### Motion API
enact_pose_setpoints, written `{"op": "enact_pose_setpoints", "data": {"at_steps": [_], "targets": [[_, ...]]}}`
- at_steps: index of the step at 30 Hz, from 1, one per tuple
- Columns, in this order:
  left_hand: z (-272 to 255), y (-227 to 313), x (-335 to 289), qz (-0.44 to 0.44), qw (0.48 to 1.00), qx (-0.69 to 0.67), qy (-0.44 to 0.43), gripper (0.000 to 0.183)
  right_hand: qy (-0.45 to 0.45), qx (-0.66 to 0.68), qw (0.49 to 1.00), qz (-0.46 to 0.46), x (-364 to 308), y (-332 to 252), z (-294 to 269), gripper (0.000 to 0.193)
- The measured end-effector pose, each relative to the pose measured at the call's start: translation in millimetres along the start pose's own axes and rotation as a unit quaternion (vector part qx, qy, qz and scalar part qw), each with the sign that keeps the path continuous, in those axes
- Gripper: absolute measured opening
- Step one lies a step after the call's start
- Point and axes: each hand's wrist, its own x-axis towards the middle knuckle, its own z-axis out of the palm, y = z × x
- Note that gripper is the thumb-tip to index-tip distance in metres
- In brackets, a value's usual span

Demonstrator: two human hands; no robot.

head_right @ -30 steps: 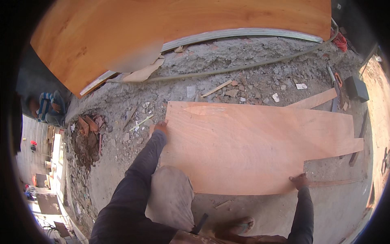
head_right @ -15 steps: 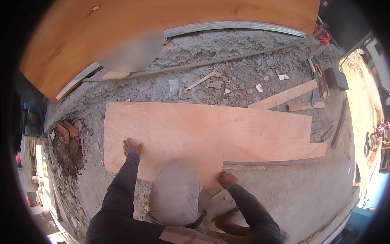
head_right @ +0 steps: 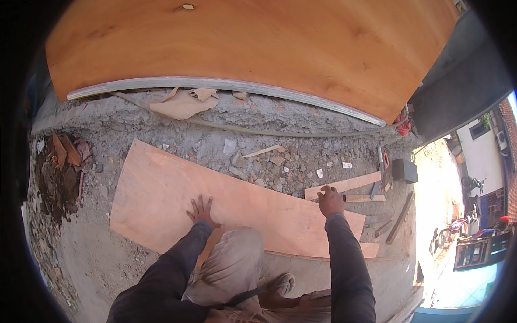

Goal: The person measures a sheet of plywood with a tape measure, marks a line using a pencil and a metal straightedge, and then cuts the wood with a hand saw.

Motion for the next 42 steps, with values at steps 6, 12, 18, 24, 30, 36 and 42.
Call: {"op": "enact_pose_setpoints", "data": {"at_steps": [6,12,18,24,30,36,42], "targets": [[18,-17,21,-0.011,0.998,-0.032,-0.047,0.148,0.110,-0.061,0.983,-0.131,159,-107,-61,0.042],[1,-10,19,0.037,0.995,-0.061,-0.065,0.145,0.132,-0.113,0.965,-0.196,295,-174,-35,0.063],[-8,-18,11,0.018,0.995,-0.066,-0.079,0.150,0.154,-0.151,0.954,-0.210,368,-215,21,0.061],[-15,-12,9,0.013,0.991,-0.071,-0.109,0.151,0.194,-0.182,0.905,-0.332,369,-197,-1,0.054],[-2,-11,15,0.015,0.996,-0.060,-0.067,0.149,0.128,-0.158,0.849,-0.488,294,-172,-110,0.066],[8,-18,12,0.023,0.996,-0.075,-0.044,0.143,-0.052,-0.054,0.906,-0.417,131,-158,-108,0.058],[33,-94,-2,-0.037,0.917,-0.299,0.260,0.097,-0.223,0.041,0.907,-0.354,-14,-76,-14,0.057]]}}
